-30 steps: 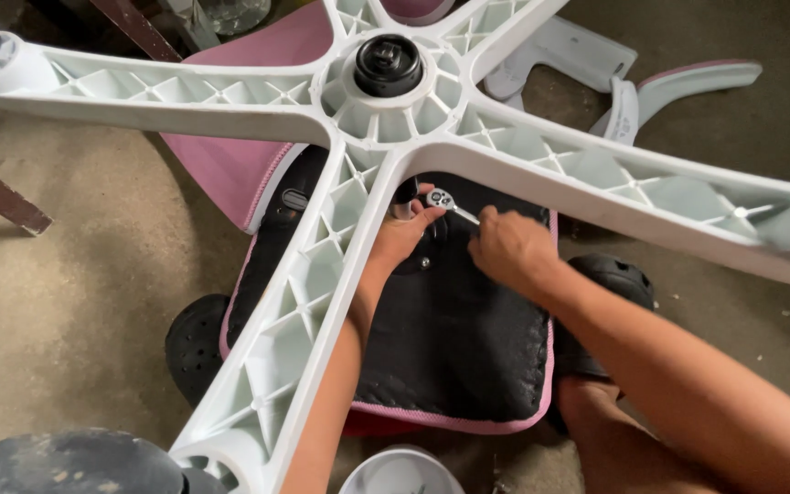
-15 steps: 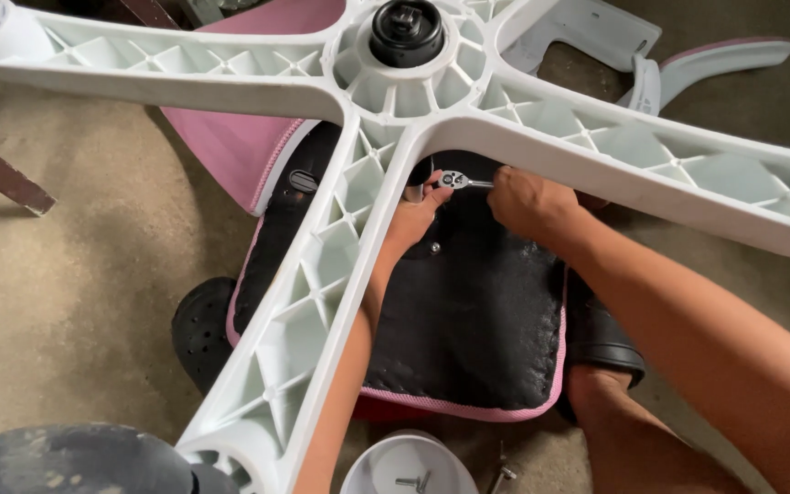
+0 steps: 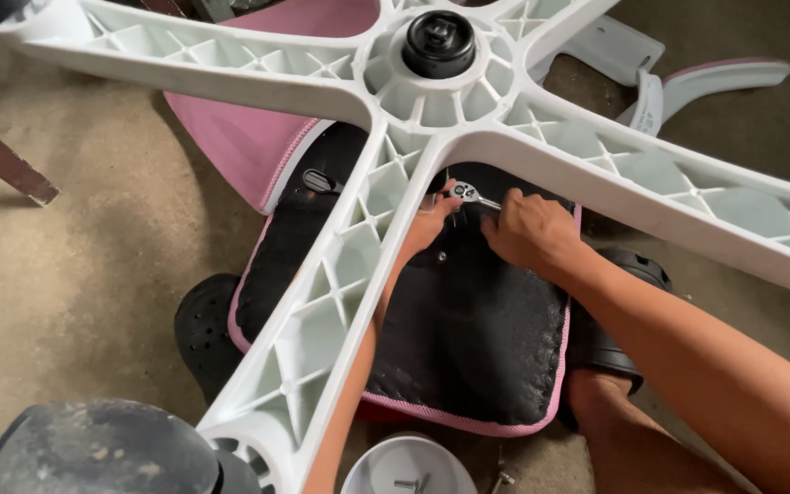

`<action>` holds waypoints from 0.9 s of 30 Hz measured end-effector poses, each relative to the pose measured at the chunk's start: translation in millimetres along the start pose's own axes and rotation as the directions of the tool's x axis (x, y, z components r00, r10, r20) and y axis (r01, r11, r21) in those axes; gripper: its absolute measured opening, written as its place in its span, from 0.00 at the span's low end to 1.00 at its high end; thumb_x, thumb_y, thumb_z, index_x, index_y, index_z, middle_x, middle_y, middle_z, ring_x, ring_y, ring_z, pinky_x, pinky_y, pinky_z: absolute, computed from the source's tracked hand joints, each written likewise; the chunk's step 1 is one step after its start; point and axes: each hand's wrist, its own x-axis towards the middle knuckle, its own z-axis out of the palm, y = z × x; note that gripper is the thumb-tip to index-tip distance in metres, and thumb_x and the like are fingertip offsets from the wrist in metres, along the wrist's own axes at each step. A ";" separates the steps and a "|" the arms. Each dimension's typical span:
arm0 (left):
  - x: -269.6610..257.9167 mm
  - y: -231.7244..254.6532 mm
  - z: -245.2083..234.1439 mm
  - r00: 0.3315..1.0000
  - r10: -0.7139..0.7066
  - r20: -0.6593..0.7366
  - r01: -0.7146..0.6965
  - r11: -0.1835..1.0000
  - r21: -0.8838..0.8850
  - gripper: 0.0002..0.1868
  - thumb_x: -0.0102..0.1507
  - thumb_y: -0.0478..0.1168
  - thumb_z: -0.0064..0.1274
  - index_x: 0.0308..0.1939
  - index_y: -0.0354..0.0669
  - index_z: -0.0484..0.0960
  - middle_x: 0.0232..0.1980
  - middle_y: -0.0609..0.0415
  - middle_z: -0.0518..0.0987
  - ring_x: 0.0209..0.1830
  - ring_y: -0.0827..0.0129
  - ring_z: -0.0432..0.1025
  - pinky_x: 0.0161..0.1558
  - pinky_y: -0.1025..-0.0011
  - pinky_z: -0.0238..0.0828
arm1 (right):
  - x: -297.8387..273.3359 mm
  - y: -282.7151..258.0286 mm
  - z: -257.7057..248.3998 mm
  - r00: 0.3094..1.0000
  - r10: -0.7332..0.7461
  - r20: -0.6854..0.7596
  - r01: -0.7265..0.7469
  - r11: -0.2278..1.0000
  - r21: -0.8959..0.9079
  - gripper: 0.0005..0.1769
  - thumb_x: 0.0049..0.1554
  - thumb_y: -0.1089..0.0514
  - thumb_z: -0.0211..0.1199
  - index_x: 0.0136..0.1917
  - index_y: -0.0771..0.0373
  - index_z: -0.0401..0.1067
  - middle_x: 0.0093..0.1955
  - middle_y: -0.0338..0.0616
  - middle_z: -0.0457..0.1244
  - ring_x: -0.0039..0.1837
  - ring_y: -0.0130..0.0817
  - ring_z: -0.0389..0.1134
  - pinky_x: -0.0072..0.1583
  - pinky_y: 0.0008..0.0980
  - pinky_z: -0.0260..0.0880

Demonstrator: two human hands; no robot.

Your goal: The person is assembling an office chair by attaching the base and armrests.

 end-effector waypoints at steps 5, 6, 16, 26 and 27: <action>-23.7 54.7 -18.1 1.000 0.015 -0.016 -0.014 0.999 0.052 0.18 0.69 0.34 0.57 0.62 0.33 0.79 0.51 0.45 0.79 0.48 0.65 0.77 0.51 0.66 0.78 | 22.8 -18.6 -20.5 0.969 -0.237 -0.063 0.245 0.952 0.184 0.25 0.61 0.45 0.59 0.59 0.68 0.66 0.48 0.60 0.69 0.48 0.59 0.72 0.50 0.57 0.69; -23.0 51.0 -20.0 1.000 0.019 -0.018 -0.017 0.998 0.065 0.18 0.68 0.34 0.57 0.62 0.33 0.79 0.51 0.45 0.79 0.48 0.65 0.77 0.51 0.66 0.78 | 29.9 -20.2 -20.5 0.951 -0.305 -0.061 0.309 0.910 0.278 0.24 0.61 0.48 0.58 0.62 0.67 0.64 0.53 0.61 0.69 0.52 0.61 0.71 0.54 0.59 0.67; -51.0 71.9 -20.4 0.995 0.095 0.004 -0.095 0.987 0.134 0.17 0.66 0.35 0.59 0.58 0.37 0.80 0.49 0.47 0.80 0.46 0.67 0.77 0.49 0.68 0.79 | 45.2 -24.1 -45.3 0.920 -0.346 0.185 0.308 0.929 0.206 0.26 0.62 0.47 0.58 0.66 0.65 0.63 0.54 0.57 0.69 0.56 0.57 0.70 0.59 0.53 0.68; -119.9 78.9 -60.0 0.986 0.167 0.022 -0.168 0.962 0.216 0.16 0.64 0.35 0.60 0.55 0.40 0.80 0.46 0.50 0.80 0.44 0.68 0.77 0.46 0.70 0.79 | 47.4 -33.4 -55.9 0.850 -0.459 0.258 0.398 0.881 0.257 0.25 0.62 0.46 0.59 0.65 0.65 0.66 0.52 0.56 0.69 0.54 0.53 0.71 0.58 0.51 0.69; -108.6 85.1 -57.3 0.984 0.178 0.023 -0.178 0.959 0.222 0.16 0.64 0.35 0.61 0.55 0.40 0.80 0.46 0.50 0.80 0.43 0.69 0.77 0.46 0.70 0.80 | 36.6 -45.5 -79.1 0.824 -0.455 0.339 0.360 0.881 0.307 0.24 0.61 0.45 0.59 0.64 0.61 0.67 0.50 0.53 0.70 0.53 0.50 0.72 0.57 0.50 0.69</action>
